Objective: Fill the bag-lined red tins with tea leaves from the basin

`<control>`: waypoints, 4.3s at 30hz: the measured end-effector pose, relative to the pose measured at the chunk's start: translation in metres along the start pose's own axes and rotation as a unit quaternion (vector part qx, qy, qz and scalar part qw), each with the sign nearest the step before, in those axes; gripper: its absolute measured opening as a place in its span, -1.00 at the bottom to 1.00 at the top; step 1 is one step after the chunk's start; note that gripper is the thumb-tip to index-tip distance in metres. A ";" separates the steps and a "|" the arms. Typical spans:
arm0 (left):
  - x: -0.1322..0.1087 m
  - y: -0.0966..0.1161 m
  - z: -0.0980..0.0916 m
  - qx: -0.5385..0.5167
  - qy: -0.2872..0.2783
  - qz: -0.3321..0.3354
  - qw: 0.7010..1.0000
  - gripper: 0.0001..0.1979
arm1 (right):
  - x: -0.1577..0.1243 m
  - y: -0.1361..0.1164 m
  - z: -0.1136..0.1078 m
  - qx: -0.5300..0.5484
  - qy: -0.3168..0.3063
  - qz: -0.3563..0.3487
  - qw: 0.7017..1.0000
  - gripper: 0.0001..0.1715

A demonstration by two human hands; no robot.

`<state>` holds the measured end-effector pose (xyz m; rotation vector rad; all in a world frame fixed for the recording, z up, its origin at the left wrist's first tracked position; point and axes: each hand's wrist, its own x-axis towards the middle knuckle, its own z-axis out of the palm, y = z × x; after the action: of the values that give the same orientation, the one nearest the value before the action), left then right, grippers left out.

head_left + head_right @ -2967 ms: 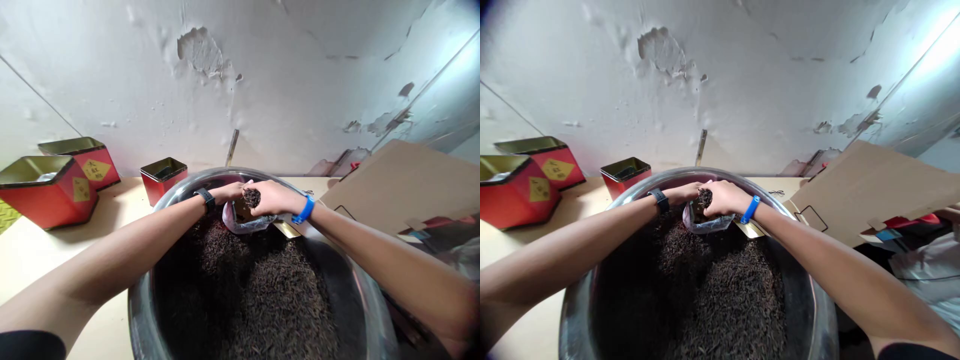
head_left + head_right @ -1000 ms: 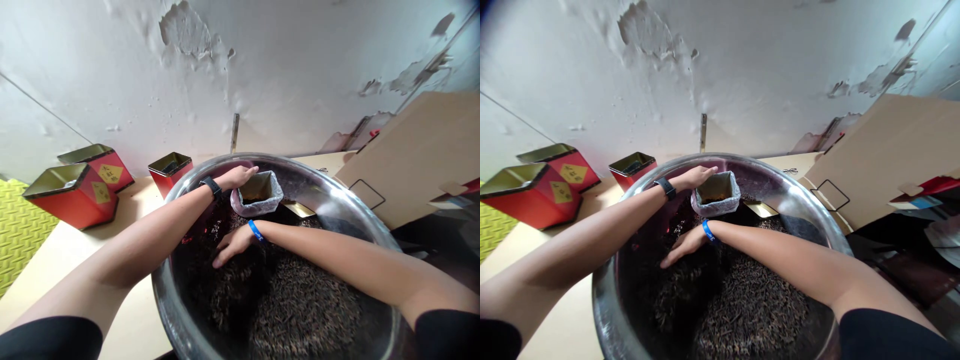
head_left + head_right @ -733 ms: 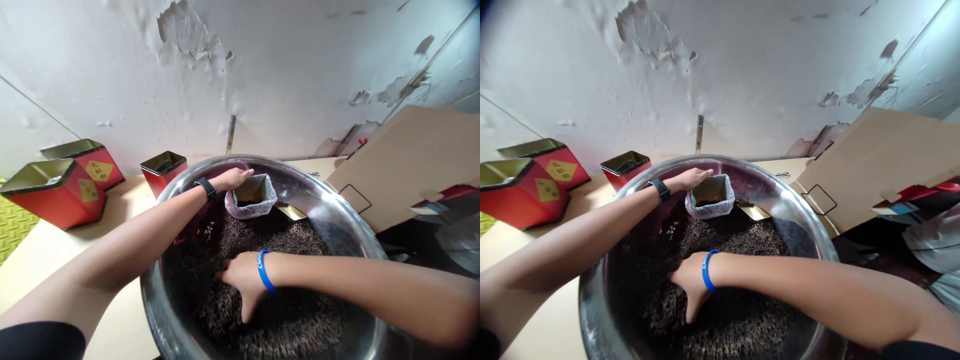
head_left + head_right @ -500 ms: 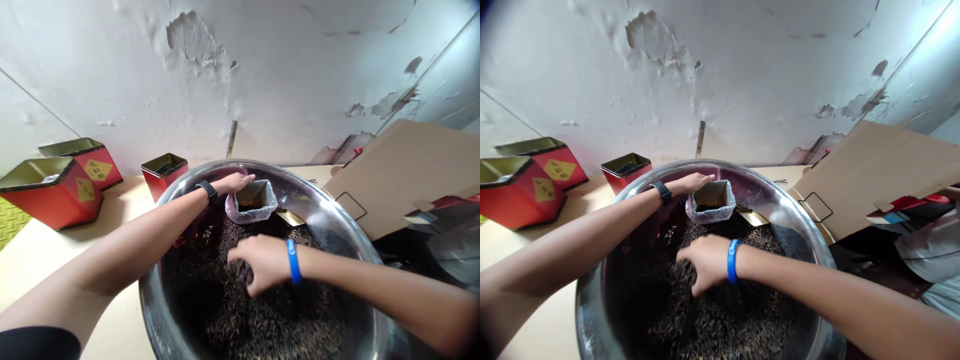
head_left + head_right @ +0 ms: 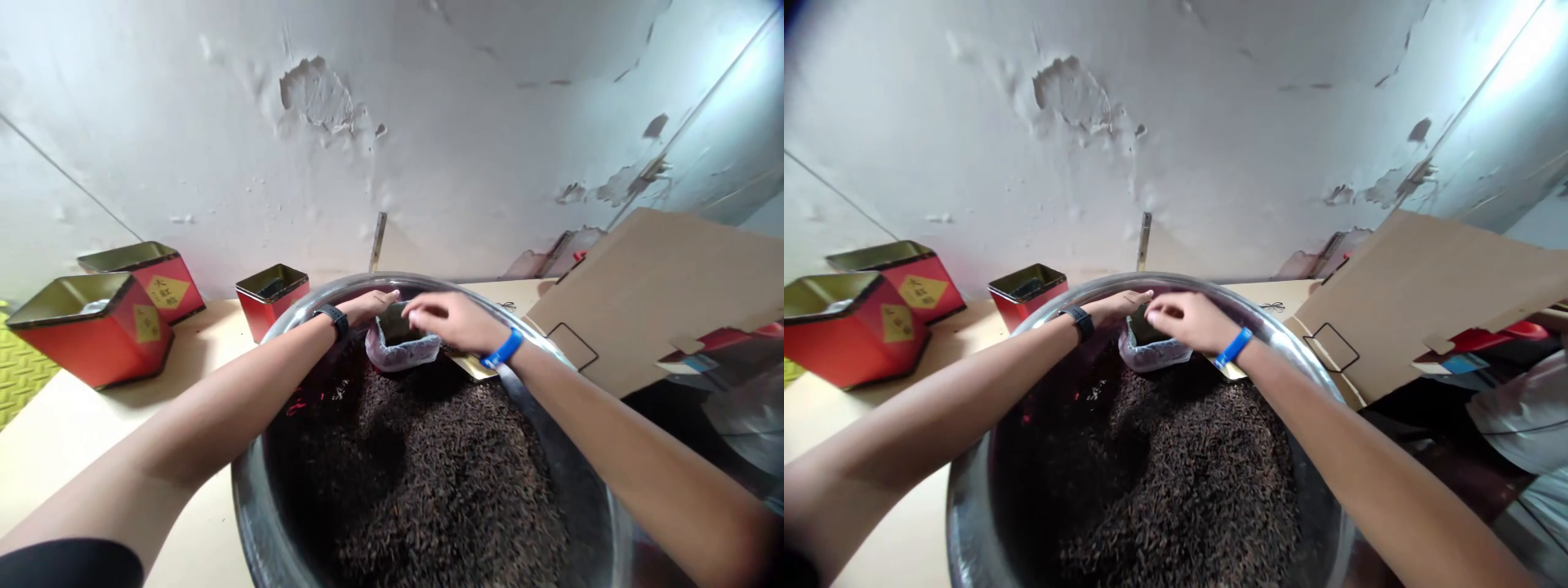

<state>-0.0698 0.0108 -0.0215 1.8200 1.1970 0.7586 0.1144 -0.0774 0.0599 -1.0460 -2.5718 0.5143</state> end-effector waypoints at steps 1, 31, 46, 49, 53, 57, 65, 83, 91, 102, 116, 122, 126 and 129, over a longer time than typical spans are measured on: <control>0.000 0.002 0.000 0.015 -0.002 0.016 1.000 -0.54 | -0.009 0.001 0.005 0.027 -0.092 -0.014 0.995 -0.60; 0.000 0.018 0.009 0.339 0.004 0.122 0.933 -0.64 | -0.044 0.020 0.104 -0.026 -0.495 -0.094 0.864 -0.12; 0.000 0.024 0.026 0.053 0.011 0.054 0.997 -0.57 | -0.008 0.049 0.046 -0.073 0.202 -0.053 0.975 -0.41; 0.003 0.018 0.026 0.044 0.053 0.033 0.997 -0.50 | -0.007 0.052 0.056 -0.096 0.220 -0.078 0.968 -0.45; 0.005 0.017 0.023 0.202 0.068 0.069 0.975 -0.52 | -0.023 0.031 0.055 -0.052 0.199 -0.124 0.971 -0.73; 0.001 0.020 0.023 0.292 0.075 0.121 0.946 -0.54 | -0.032 0.026 0.071 -0.019 -0.071 -0.183 0.980 -0.64; 0.001 0.018 0.021 0.314 0.078 0.158 0.933 -0.61 | -0.031 0.076 0.159 0.010 -0.162 -0.004 0.987 -0.06; -0.002 0.017 0.016 0.271 0.034 0.143 0.951 -0.59 | -0.062 -0.015 0.128 -0.076 -0.376 -0.200 0.902 -0.18; 0.000 0.013 0.009 -0.055 0.003 0.003 0.998 -0.66 | -0.004 -0.021 0.044 -0.071 -0.046 -0.121 0.989 -0.53; -0.001 0.002 -0.006 -0.155 -0.023 -0.056 0.986 -0.53 | 0.013 0.014 0.020 -0.061 0.162 -0.043 0.984 -0.69; -0.002 0.008 -0.007 0.216 0.015 0.111 0.970 -0.49 | -0.024 0.045 0.159 0.016 -0.326 0.047 0.944 0.17; 0.002 0.001 -0.003 0.218 0.015 0.098 0.971 -0.45 | -0.038 0.012 0.166 0.039 -0.391 -0.040 0.919 0.24; 0.003 0.001 -0.002 0.222 0.013 0.088 0.971 -0.47 | -0.049 -0.002 0.166 0.008 -0.400 -0.105 0.910 0.08; 0.003 0.003 -0.002 0.221 0.014 0.084 0.971 -0.49 | -0.057 -0.009 0.169 -0.040 -0.385 -0.085 0.918 -0.11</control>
<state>-0.0692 0.0132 -0.0178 2.3069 1.3188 0.6465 0.0773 -0.1597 -0.0948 -0.7100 -3.3452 0.9284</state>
